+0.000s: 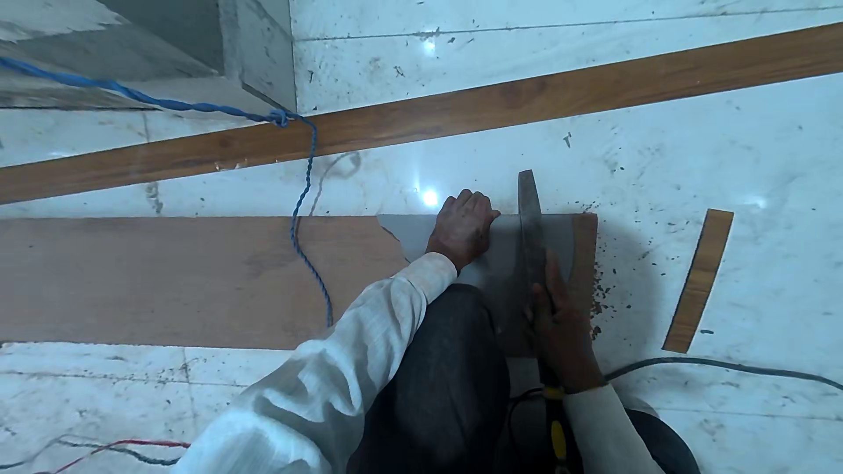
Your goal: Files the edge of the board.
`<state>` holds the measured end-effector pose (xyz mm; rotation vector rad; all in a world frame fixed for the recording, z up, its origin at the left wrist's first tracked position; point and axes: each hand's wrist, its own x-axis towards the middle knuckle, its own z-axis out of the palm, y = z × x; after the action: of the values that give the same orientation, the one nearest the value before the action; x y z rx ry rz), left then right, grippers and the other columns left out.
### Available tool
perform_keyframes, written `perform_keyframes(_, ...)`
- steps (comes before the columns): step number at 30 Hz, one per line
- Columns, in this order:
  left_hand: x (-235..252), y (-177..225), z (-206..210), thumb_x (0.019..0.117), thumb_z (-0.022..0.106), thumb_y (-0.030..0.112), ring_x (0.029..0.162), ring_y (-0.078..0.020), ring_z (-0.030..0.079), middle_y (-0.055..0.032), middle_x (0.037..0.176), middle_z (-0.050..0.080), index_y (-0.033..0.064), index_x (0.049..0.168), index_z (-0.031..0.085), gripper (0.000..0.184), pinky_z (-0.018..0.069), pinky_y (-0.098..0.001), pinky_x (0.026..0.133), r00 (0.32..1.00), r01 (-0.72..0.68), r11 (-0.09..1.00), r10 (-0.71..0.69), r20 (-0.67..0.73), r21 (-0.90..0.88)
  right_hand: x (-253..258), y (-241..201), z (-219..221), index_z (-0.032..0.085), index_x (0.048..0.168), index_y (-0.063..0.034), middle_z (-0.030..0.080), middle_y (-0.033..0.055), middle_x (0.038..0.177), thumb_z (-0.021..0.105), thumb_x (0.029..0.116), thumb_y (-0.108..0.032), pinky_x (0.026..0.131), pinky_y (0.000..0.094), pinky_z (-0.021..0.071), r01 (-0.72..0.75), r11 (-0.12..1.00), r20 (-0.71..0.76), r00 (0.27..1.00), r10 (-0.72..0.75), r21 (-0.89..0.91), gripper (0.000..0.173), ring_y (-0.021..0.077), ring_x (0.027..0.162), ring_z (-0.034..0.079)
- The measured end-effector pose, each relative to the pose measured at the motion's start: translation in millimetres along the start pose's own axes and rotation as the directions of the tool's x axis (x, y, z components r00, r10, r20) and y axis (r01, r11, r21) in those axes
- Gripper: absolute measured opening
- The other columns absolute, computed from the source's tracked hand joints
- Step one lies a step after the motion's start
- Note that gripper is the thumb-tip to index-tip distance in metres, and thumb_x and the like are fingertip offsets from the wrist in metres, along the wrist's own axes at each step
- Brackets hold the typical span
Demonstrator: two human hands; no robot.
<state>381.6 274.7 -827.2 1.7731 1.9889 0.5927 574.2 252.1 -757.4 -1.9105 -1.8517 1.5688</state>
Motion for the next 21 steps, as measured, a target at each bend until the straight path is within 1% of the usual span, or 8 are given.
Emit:
perform_keyframes(3,-1.7,3.3,-3.2,0.1041,0.055,0.015,0.100,-0.0393,0.069,-0.0235,0.100,0.070,-0.0085,0.095,0.068,0.028,0.0525,-0.0496,0.083,0.998,0.032,0.999,-0.032,0.056,0.014,12.1,-2.6,2.1,0.025,0.163,-0.0131,0.068,0.0229,0.114,0.045,0.1094,-0.015,0.059,0.0459,0.0513,0.056,0.991,-0.020,0.998,-0.059,-0.118,0.057,0.0255,0.063,0.059)
perform_keyframes(4,-1.7,4.1,-3.1,0.1043,0.055,0.015,0.100,-0.0390,0.068,-0.0231,0.099,0.070,-0.0081,0.095,0.068,0.028,0.0526,-0.0491,0.083,0.998,0.033,0.999,-0.034,0.060,0.022,13.8,0.6,1.8,0.024,0.164,-0.0147,0.068,0.0218,0.116,0.044,0.1096,-0.016,0.058,0.0456,0.0519,0.072,0.989,-0.019,0.997,-0.075,-0.131,0.058,0.0247,0.062,0.060)
perform_keyframes(8,0.2,0.6,1.2,0.0997,0.062,0.013,0.094,-0.0382,0.070,-0.0213,0.094,0.071,-0.0061,0.091,0.068,0.022,0.0543,-0.0494,0.079,1.000,0.008,1.000,-0.008,-0.027,-0.007,2.1,6.7,5.4,0.033,0.160,-0.0090,0.065,0.0165,0.076,0.049,0.1054,-0.012,0.049,0.0424,0.0496,0.134,0.978,-0.078,0.986,-0.148,-0.162,0.057,0.0233,0.051,0.054)
perform_keyframes(10,-1.0,1.3,-1.6,0.1001,0.062,0.012,0.095,-0.0383,0.070,-0.0216,0.095,0.071,-0.0066,0.093,0.069,0.021,0.0540,-0.0496,0.081,1.000,0.028,0.999,-0.028,0.008,-0.025,2.0,4.2,9.5,0.034,0.160,-0.0072,0.067,0.0201,0.079,0.050,0.1058,-0.011,0.052,0.0465,0.0506,0.105,0.974,-0.092,0.988,-0.125,-0.200,0.056,0.0274,0.054,0.058)
perform_keyframes(12,-1.9,1.4,-1.4,0.1003,0.061,0.013,0.094,-0.0389,0.069,-0.0223,0.094,0.070,-0.0074,0.092,0.068,0.023,0.0540,-0.0490,0.079,1.000,0.014,1.000,-0.014,0.011,-0.004,14.1,-3.2,8.6,0.027,0.162,-0.0108,0.070,0.0252,0.104,0.047,0.1084,-0.014,0.065,0.0528,0.0540,0.080,0.967,-0.067,0.993,-0.099,-0.243,0.057,0.0336,0.070,0.066)
perform_keyframes(14,-1.7,4.3,-1.7,0.1022,0.058,0.013,0.097,-0.0409,0.069,-0.0245,0.097,0.070,-0.0094,0.094,0.068,0.026,0.0539,-0.0508,0.081,0.999,0.021,1.000,-0.021,0.033,0.003,17.5,-1.3,6.3,0.026,0.163,-0.0136,0.069,0.0258,0.106,0.045,0.1090,-0.016,0.064,0.0571,0.0526,0.098,0.958,-0.073,0.990,-0.122,-0.271,0.057,0.0377,0.070,0.066)
perform_keyframes(17,-0.5,6.4,-2.8,0.1021,0.059,0.014,0.099,-0.0412,0.069,-0.0245,0.099,0.071,-0.0090,0.096,0.069,0.026,0.0541,-0.0526,0.084,0.999,0.045,0.999,-0.045,0.027,-0.020,-7.8,9.4,9.6,0.037,0.157,-0.0026,0.070,0.0249,0.115,0.050,0.1022,-0.009,0.074,0.0562,0.0570,0.222,0.917,-0.153,0.947,-0.284,-0.331,0.057,0.0393,0.084,0.071)
perform_keyframes(21,-5.4,8.1,-4.0,0.1041,0.056,0.015,0.106,-0.0421,0.068,-0.0253,0.105,0.071,-0.0094,0.101,0.069,0.028,0.0534,-0.0538,0.089,0.992,0.069,0.998,-0.068,0.107,-0.010,0.0,6.8,11.1,0.034,0.159,-0.0048,0.071,0.0277,0.101,0.050,0.1051,-0.010,0.066,0.0594,0.0531,0.149,0.938,-0.127,0.972,-0.197,-0.313,0.056,0.0414,0.071,0.067)
